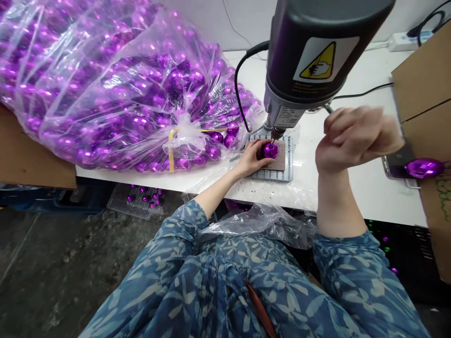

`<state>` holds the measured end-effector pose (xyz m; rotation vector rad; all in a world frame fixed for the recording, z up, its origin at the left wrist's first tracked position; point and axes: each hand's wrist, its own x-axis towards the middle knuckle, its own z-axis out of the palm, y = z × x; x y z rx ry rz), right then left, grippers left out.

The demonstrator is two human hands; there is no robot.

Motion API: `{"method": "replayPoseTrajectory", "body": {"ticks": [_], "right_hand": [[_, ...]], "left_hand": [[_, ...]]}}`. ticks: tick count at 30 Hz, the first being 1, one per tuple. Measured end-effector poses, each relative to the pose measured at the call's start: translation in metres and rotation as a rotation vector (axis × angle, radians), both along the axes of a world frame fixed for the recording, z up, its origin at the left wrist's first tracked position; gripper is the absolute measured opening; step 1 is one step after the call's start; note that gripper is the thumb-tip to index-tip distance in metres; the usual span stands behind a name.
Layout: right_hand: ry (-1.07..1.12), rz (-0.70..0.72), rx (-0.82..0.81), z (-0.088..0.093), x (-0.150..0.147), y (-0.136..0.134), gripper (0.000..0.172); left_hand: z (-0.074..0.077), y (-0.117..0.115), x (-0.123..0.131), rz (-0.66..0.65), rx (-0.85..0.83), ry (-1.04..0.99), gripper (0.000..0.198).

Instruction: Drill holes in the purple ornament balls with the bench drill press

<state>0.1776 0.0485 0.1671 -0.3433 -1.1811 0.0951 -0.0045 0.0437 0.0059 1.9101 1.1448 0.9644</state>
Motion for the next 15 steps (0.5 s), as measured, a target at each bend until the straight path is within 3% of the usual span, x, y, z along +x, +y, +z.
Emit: {"method": "replayPoseTrajectory", "body": {"ticks": [2,4,7,11,15], "right_hand": [[0.015,0.014,-0.058,0.030,-0.007,-0.001,0.065],[-0.026,0.030,-0.217,0.060,-0.011,0.001,0.071],[-0.027,0.054,-0.411,0.087,-0.012,0.010,0.078],[0.008,0.085,-0.448,0.089,-0.008,0.024,0.076],[-0.022,0.065,-0.406,0.078,-0.001,0.034,0.075]], "left_hand": [[0.000,-0.001,0.000,0.010,-0.003,-0.016,0.069],[-0.001,-0.001,0.000,0.021,-0.008,-0.044,0.069],[-0.003,-0.003,0.004,0.053,-0.006,-0.098,0.066],[0.003,-0.027,0.002,0.194,0.123,-0.119,0.062],[0.015,-0.098,-0.020,0.287,0.200,-0.046,0.053]]}}
